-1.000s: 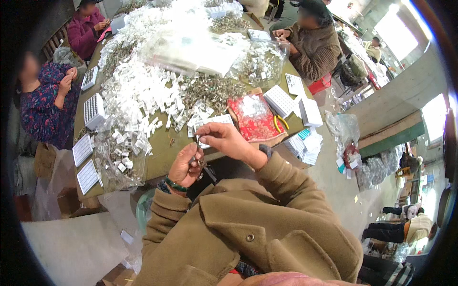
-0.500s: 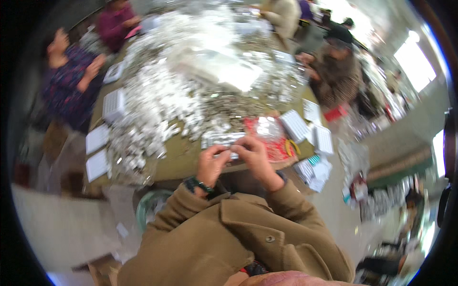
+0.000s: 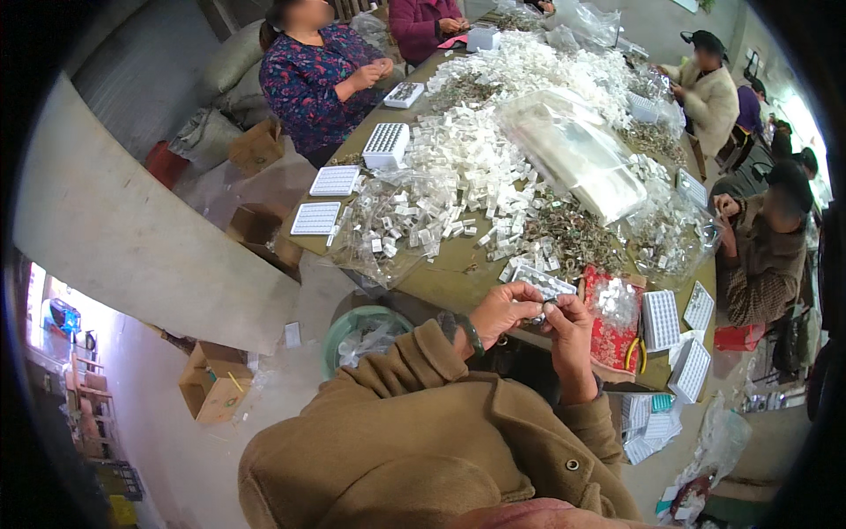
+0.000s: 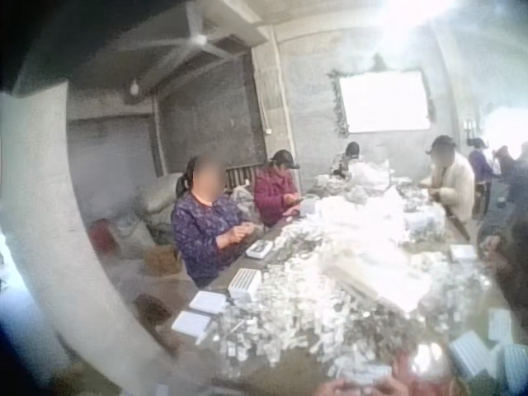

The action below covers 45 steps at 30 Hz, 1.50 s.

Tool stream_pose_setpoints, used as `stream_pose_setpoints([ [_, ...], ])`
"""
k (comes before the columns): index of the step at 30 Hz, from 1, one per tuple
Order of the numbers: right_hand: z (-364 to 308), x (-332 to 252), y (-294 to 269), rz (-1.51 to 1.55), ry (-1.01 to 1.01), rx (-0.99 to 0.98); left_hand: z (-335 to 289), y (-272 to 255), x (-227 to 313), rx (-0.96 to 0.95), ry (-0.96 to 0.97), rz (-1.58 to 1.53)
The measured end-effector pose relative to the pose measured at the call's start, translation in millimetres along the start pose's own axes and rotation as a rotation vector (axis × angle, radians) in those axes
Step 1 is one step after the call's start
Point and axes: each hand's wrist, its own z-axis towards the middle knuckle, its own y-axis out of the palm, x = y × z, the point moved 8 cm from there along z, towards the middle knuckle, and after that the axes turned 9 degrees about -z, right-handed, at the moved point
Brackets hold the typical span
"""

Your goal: The person repeatedly picks small white plastic housings and metal components from a table, inserts the metal parts into the housings, and places the assembled units into a white tray. The person also uses a small light source to illuminate the components during assembly.

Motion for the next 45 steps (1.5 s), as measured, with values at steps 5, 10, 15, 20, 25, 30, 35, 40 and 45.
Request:
stream_pose_setpoints([
  [5, -6.7, 10.3, -9.8, -0.039, 0.198, -0.014, 1.2, 5.4, -12.3, -0.022, -0.129, 0.052],
  [10, -12.9, 4.1, -32.0, 0.05, 0.176, 0.024, 0.4, 4.4, -31.8, 0.033, -0.249, 0.149],
  [15, -12.9, 13.8, -41.6, 0.108, 0.228, 0.055, 2.7, 6.5, -31.2, -0.069, -0.127, 0.415],
  [20, -0.5, 12.6, -48.6, 0.162, 0.167, 0.048, 28.2, -68.7, 28.5, 0.252, 0.19, 0.713],
  [25, 5.2, 16.0, -43.9, 0.131, 0.168, -0.012, 60.3, -137.4, 91.6, 0.582, 0.347, 1.151],
  [30, 7.3, 12.9, -41.5, -0.002, 0.109, 0.033, 105.6, -134.5, 79.1, 0.518, 0.324, 1.486],
  [35, 4.3, 12.1, -42.4, -0.075, 0.125, 0.001, 99.2, -137.8, 80.8, 0.465, 0.374, 1.262],
  [40, 5.5, 10.5, -24.6, -0.085, 0.066, 0.003, 74.4, -123.3, 68.1, 0.267, 0.137, 0.489],
  [45, 11.1, 5.8, -2.5, 0.011, 0.041, -0.021, 39.2, -56.2, 41.3, 0.016, 0.015, 0.051],
])
